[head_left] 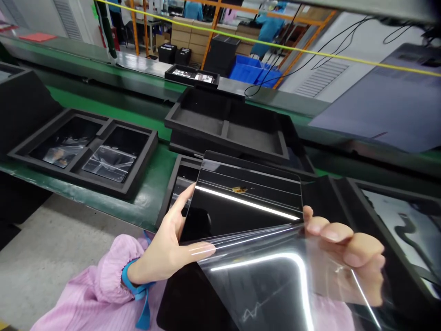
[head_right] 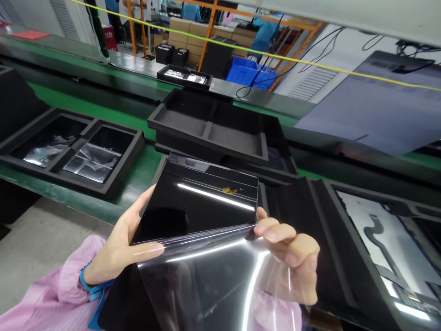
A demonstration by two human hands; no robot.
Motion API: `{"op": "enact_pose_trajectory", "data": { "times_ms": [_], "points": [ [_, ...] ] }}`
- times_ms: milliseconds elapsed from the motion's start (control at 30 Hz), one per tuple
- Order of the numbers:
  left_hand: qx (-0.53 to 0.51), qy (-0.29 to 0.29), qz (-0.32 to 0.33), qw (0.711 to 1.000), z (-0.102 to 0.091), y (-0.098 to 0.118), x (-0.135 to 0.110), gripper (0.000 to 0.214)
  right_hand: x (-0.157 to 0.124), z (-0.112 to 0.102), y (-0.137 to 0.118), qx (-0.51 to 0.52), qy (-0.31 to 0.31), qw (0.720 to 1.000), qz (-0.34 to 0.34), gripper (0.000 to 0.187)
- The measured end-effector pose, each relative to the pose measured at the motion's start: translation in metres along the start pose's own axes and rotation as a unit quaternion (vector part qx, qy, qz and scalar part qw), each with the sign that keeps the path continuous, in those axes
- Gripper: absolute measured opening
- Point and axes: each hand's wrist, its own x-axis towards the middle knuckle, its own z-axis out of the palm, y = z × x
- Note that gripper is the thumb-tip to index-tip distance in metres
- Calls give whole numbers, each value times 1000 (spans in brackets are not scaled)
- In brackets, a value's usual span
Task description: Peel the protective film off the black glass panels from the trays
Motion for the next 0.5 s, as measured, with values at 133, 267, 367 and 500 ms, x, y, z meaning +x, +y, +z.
{"op": "enact_pose_trajectory", "data": {
  "times_ms": [133, 267, 367, 500],
  "points": [
    [-17, -15, -24, 999, 1, 2, 1, 96, 2, -1, 2, 15, -11, 1000, -12, 44],
    [-12, -21, -23, 999, 2, 4, 2, 95, 2, 1, 3, -14, 2, 1000, 9, 50],
    [5, -24, -18, 1000, 0, 2, 3, 93, 3, 4, 0, -36, 2, 999, -6, 52],
    [48, -27, 1, 998, -11, -9, 4, 89, 3, 2, -13, -80, -48, 992, -81, 45]
  ]
}}
